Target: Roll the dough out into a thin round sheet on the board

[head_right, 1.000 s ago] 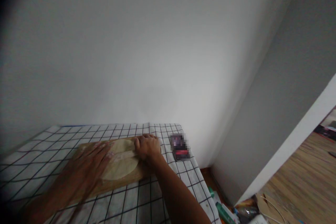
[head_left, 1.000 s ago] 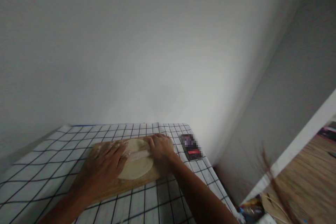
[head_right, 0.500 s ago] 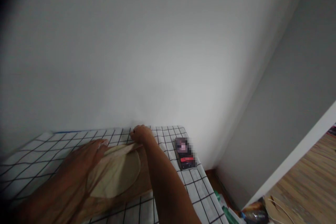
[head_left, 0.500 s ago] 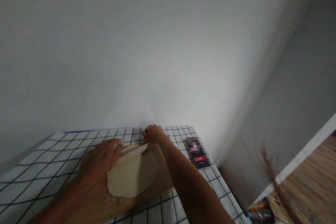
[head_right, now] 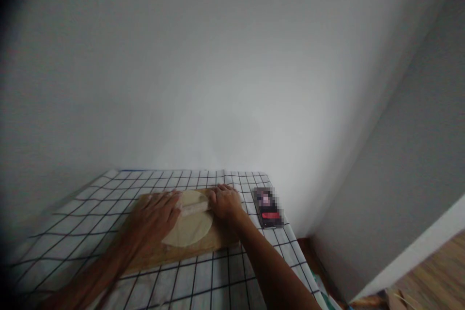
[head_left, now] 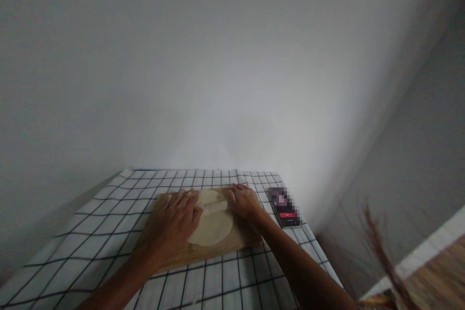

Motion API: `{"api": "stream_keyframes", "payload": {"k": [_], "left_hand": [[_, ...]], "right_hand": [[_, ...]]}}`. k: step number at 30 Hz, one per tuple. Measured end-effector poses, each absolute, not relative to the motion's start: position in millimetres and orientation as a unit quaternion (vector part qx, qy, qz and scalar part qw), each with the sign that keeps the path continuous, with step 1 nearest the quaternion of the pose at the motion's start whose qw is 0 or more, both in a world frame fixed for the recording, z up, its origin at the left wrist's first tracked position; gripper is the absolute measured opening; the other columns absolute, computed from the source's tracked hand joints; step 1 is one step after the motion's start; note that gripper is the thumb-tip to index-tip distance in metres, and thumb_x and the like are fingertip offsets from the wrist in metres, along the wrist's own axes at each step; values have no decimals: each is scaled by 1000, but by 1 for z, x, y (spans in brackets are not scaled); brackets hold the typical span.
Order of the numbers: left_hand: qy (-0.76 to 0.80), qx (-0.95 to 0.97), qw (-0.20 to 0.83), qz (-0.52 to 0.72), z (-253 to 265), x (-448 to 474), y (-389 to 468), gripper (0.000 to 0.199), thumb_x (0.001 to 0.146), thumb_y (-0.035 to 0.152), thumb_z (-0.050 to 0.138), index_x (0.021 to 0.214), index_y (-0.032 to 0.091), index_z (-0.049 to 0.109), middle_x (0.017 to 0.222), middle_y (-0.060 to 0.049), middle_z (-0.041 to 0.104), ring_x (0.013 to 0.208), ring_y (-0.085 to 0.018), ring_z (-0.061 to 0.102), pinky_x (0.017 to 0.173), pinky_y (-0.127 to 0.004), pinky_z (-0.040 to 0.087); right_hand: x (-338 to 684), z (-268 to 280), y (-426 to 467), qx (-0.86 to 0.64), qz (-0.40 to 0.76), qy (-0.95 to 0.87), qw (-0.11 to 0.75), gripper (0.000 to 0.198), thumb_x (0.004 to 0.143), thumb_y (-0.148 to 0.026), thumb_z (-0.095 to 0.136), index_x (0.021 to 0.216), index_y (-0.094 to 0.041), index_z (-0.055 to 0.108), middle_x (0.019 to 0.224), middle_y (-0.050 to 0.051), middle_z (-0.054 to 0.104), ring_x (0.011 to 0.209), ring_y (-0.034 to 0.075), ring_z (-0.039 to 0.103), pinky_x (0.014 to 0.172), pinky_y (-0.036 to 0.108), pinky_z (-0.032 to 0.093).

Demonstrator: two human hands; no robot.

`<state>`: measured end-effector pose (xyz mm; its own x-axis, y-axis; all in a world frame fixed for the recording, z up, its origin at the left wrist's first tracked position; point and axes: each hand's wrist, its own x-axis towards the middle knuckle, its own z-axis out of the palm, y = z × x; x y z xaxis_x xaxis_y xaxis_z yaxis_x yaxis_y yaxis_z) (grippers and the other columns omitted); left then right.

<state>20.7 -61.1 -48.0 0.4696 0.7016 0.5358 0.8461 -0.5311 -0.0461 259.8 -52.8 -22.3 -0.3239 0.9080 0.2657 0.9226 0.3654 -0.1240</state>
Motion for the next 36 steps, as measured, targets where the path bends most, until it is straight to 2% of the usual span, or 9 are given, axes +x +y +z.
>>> {"api": "stream_keyframes", "payload": {"k": [6, 10, 14, 20, 23, 26, 30, 32, 36], "left_hand": [[-439, -854, 160, -229, -68, 6, -102, 43, 101, 30, 41, 139, 19, 60, 147, -12, 60, 140, -31, 51, 121, -55, 33], [-395, -871, 168, -240, -69, -8, -136, 53, 101, 31, 45, 153, 27, 44, 158, -4, 48, 144, -27, 46, 123, -51, 31], [-383, -878, 170, -232, -70, -14, -135, 53, 101, 31, 43, 154, 27, 42, 160, -3, 46, 144, -26, 46, 123, -47, 31], [-439, -854, 158, -229, -61, 3, -87, 44, 103, 33, 42, 141, 19, 58, 149, -13, 58, 142, -32, 47, 120, -56, 31], [-472, -834, 162, -237, -51, 6, -64, 42, 103, 32, 41, 138, 19, 59, 145, -16, 61, 138, -35, 50, 116, -61, 30], [-508, -817, 138, -236, -46, 2, -40, 38, 103, 30, 39, 132, 18, 62, 140, -17, 63, 134, -31, 54, 111, -53, 38], [-577, -777, 104, -228, -46, -4, -11, 30, 99, 24, 46, 120, 19, 67, 138, -17, 64, 132, -31, 54, 108, -51, 43], [-610, -751, 101, -229, -47, -5, 0, 33, 99, 26, 45, 122, 16, 66, 137, -20, 64, 130, -34, 57, 105, -56, 44], [-636, -734, 97, -219, -52, -5, 8, 37, 99, 28, 42, 124, 13, 65, 137, -22, 64, 129, -38, 58, 101, -62, 45]], "right_hand": [[258, -44, -122, -560, -44, -791, 245, 36, 107, -27, 36, 130, -23, 64, 138, 9, 64, 137, 23, 52, 117, 43, 40], [257, -66, -164, -576, -54, -773, 259, 45, 106, -35, 38, 149, -29, 51, 151, 6, 54, 143, 26, 45, 119, 48, 39], [259, -66, -163, -559, -51, -785, 263, 53, 107, -40, 37, 158, -26, 38, 160, 5, 42, 150, 25, 36, 122, 49, 34], [255, -32, -82, -563, -45, -802, 193, 44, 110, -38, 30, 138, -26, 61, 150, 6, 56, 145, 23, 43, 120, 44, 33], [245, -23, -35, -597, -30, -788, 150, 49, 111, -38, 24, 122, -22, 69, 131, 11, 69, 127, 23, 61, 107, 39, 46], [233, -17, 7, -615, -21, -778, 127, 58, 112, -39, 16, 115, -19, 70, 116, 15, 73, 111, 25, 68, 93, 39, 53], [215, -7, 56, -596, 5, -800, 64, 32, 107, -40, 48, 122, -18, 65, 123, 11, 67, 109, 24, 66, 93, 43, 55], [208, -4, 74, -580, 20, -814, 26, 34, 101, -38, 62, 128, -18, 62, 128, 10, 63, 108, 23, 65, 92, 44, 57], [206, -6, 87, -555, 23, -831, -8, 34, 101, -37, 62, 129, -19, 61, 130, 10, 62, 109, 23, 65, 92, 44, 57]]}}
